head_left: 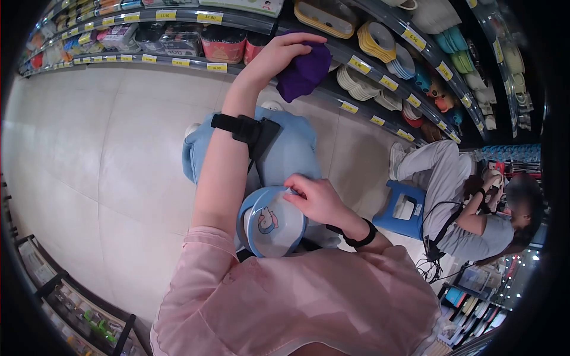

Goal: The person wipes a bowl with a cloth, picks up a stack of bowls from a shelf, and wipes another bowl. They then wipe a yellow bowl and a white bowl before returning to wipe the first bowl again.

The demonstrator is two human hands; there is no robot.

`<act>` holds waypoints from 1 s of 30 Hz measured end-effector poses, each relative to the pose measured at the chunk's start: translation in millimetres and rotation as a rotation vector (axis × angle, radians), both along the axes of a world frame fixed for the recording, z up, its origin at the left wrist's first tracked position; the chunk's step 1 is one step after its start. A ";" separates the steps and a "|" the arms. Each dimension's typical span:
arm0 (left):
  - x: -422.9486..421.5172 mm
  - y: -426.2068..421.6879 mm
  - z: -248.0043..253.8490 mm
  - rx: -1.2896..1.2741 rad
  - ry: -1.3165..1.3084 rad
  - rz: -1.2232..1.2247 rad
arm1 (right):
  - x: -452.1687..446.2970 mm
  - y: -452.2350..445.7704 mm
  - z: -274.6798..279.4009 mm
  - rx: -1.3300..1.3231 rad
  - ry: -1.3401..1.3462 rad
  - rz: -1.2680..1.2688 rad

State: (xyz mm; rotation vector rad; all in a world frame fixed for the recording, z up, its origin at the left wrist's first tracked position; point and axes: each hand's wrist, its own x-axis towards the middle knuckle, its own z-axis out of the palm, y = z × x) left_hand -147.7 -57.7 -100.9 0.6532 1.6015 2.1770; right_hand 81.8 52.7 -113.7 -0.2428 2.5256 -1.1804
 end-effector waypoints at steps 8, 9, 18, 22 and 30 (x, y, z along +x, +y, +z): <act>3.2 4.5 -1.2 -0.106 0.016 -0.112 | -2.0 10.5 10.1 -0.033 -0.015 -0.045; 3.5 4.4 -0.8 -0.107 0.020 -0.119 | -1.6 12.2 15.6 -0.024 -0.016 -0.086; 12.7 3.9 6.6 -0.143 -0.055 -0.250 | -44.4 61.6 58.4 -0.193 0.180 -0.536; 19.1 0.6 17.7 -0.138 -0.248 -0.279 | -77.7 83.0 74.8 0.007 0.402 -0.644; 19.6 5.7 16.6 -0.318 -0.270 -0.190 | -122.0 80.9 72.4 0.205 0.592 -0.704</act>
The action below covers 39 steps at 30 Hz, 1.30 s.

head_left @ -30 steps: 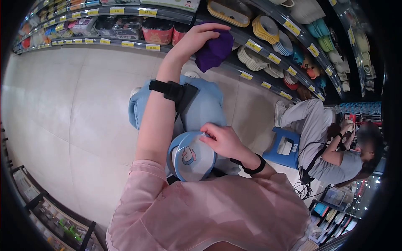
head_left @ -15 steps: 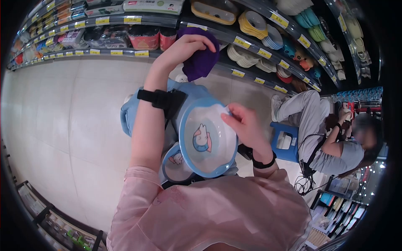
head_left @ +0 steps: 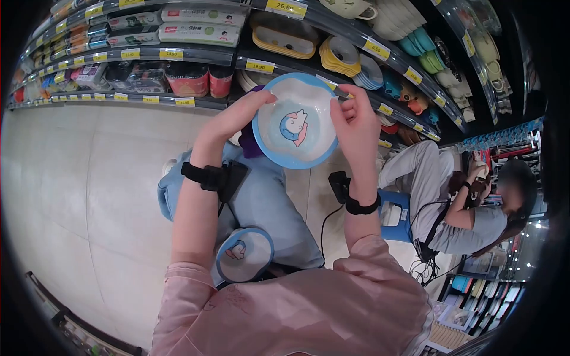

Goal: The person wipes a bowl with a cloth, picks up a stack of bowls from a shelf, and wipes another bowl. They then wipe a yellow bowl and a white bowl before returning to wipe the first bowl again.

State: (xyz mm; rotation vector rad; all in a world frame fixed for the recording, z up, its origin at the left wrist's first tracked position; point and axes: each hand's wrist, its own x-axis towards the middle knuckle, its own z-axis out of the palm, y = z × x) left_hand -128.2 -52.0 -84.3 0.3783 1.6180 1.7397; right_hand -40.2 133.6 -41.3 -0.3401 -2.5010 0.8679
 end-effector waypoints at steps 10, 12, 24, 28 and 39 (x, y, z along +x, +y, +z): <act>-8.5 -1.0 0.5 0.000 0.015 0.010 | -19.2 23.2 -20.4 -0.452 0.134 0.125; -6.8 -0.8 1.9 -0.027 0.022 0.017 | -29.1 23.4 -34.2 -0.612 0.147 0.114; -5.6 3.8 -11.0 0.006 -0.060 0.090 | -37.1 15.3 -141.9 -1.636 0.048 0.608; -9.8 6.1 -19.2 -0.051 0.091 0.180 | -40.4 26.8 -121.8 -1.325 0.093 0.375; -11.3 8.5 -16.8 -0.227 0.280 0.155 | -26.8 10.3 -66.0 0.186 0.108 -0.060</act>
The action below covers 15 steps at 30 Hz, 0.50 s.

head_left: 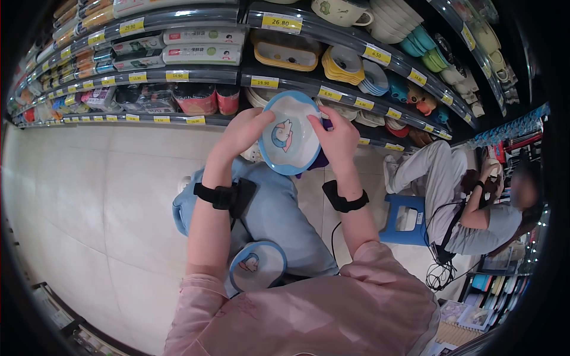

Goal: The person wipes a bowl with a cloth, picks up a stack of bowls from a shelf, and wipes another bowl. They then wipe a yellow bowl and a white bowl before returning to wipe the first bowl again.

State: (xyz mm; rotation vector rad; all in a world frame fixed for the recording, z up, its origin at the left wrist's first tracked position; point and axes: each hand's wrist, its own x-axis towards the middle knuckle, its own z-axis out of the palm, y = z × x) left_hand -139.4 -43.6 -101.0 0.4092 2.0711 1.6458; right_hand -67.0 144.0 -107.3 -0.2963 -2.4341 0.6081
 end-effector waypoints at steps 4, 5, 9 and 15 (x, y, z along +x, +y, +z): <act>1.7 -2.5 -0.6 0.037 -0.012 0.002 | 0.6 -6.0 -4.8 0.194 0.174 0.018; 1.2 -2.4 -2.5 0.063 0.001 0.014 | -0.3 -6.1 -5.9 0.278 0.274 0.037; -0.4 -3.9 -0.8 0.043 0.000 0.022 | -1.5 -6.4 -10.5 0.325 0.323 0.024; -1.9 -5.0 -2.7 0.089 -0.030 0.045 | 1.2 -5.0 -11.1 0.395 0.386 0.160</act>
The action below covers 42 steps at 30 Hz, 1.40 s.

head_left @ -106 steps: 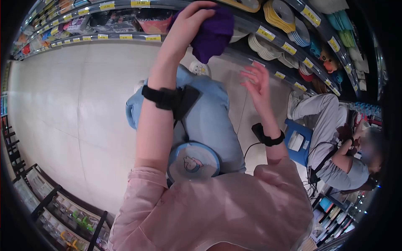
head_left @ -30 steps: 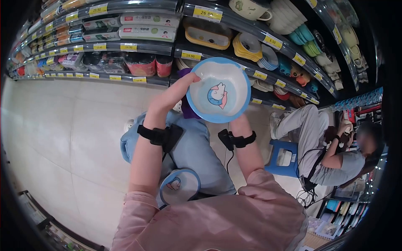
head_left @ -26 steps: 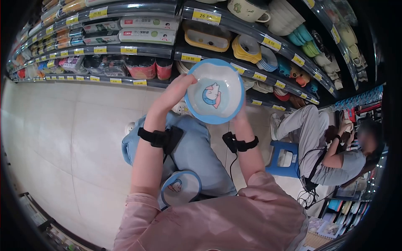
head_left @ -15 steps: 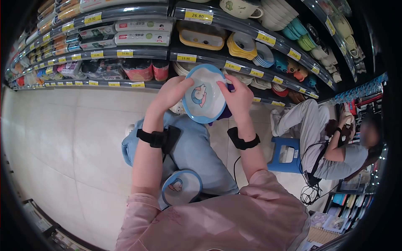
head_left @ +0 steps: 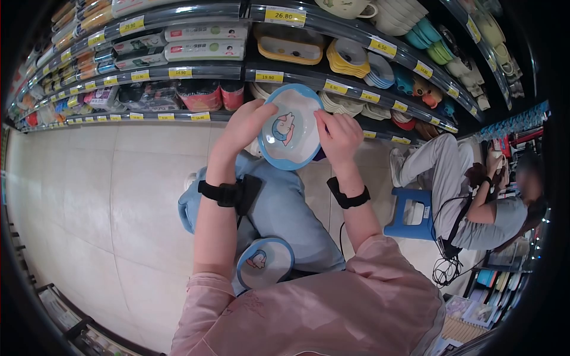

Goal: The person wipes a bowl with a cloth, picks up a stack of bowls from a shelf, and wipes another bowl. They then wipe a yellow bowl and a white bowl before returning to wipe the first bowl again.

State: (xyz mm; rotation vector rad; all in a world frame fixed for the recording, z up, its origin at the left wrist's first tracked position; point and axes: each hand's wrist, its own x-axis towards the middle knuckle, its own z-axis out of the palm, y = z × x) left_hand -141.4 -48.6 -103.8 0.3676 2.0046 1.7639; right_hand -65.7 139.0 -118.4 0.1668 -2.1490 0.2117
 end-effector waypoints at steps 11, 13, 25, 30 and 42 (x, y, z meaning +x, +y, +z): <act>-0.9 -0.4 0.2 -0.019 -0.028 -0.005 | 6.8 4.4 1.6 0.101 0.074 0.185; 0.5 -1.0 3.1 -0.011 -0.031 -0.006 | 9.2 5.2 2.5 0.098 0.083 0.202; 0.3 -0.7 2.6 -0.049 -0.033 0.034 | 21.1 1.9 8.1 -0.185 -0.070 0.230; -2.7 -1.9 0.9 -0.021 -0.086 0.028 | 24.2 0.6 2.9 -0.581 -0.177 0.227; -7.6 -2.7 0.8 0.200 -0.098 0.344 | 24.7 42.6 7.3 -1.048 -0.137 0.083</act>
